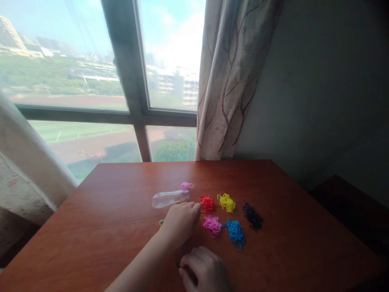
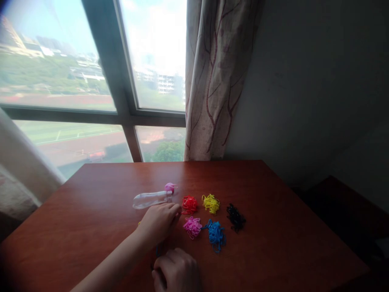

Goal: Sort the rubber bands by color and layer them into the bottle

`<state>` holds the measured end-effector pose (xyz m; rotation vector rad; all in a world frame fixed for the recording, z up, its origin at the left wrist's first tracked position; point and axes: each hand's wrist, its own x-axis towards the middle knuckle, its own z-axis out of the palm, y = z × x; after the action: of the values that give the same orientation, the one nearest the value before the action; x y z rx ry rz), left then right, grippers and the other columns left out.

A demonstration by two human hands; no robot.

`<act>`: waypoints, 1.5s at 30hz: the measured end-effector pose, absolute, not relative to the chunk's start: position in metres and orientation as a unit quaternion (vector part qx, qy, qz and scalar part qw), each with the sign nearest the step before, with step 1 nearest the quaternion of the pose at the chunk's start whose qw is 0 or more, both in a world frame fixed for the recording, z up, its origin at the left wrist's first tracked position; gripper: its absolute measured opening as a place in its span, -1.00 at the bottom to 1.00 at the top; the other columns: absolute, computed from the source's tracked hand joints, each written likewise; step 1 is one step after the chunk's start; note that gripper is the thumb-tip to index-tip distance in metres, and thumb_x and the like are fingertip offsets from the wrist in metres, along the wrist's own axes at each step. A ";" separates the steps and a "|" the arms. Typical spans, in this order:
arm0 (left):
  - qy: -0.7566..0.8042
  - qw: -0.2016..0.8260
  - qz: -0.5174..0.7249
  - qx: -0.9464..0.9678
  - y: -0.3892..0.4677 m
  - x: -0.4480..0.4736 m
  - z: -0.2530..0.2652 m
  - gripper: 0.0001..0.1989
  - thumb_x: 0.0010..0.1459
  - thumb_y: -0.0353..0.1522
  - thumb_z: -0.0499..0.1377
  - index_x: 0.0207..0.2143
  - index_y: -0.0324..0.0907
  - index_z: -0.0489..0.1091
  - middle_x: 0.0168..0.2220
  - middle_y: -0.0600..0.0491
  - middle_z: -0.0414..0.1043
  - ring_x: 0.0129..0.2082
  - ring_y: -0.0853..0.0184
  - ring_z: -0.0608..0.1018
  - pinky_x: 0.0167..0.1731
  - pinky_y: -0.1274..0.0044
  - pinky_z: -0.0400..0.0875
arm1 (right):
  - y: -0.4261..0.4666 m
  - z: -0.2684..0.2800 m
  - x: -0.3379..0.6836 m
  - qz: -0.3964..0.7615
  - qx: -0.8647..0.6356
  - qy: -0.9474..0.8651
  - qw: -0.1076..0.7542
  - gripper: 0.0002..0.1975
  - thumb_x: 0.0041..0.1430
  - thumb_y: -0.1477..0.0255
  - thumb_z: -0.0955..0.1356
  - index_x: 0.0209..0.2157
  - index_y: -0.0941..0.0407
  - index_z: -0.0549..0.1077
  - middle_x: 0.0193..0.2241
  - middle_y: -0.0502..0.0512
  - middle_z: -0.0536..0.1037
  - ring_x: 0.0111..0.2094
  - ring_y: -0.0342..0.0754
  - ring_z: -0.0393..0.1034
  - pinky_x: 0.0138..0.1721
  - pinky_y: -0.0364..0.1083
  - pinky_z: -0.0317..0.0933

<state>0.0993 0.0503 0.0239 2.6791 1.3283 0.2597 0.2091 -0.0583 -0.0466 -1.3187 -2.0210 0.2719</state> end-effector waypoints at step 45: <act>0.442 0.161 0.196 0.861 -0.023 0.025 -0.011 -0.78 0.28 -0.41 -0.02 -0.22 -0.09 0.42 -0.29 0.07 0.57 -0.34 0.33 0.60 -0.35 0.57 0.42 | -0.041 -0.039 0.412 0.076 -0.742 -0.534 0.398 -0.63 0.17 0.09 0.31 -0.31 0.11 0.53 -0.45 0.10 0.56 -0.44 -0.02 0.42 -0.39 -0.11 0.28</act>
<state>0.0248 -0.0226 -0.0113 2.4574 1.2610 0.5597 0.4120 -0.0407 -0.0393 -1.8786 -1.3522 0.1915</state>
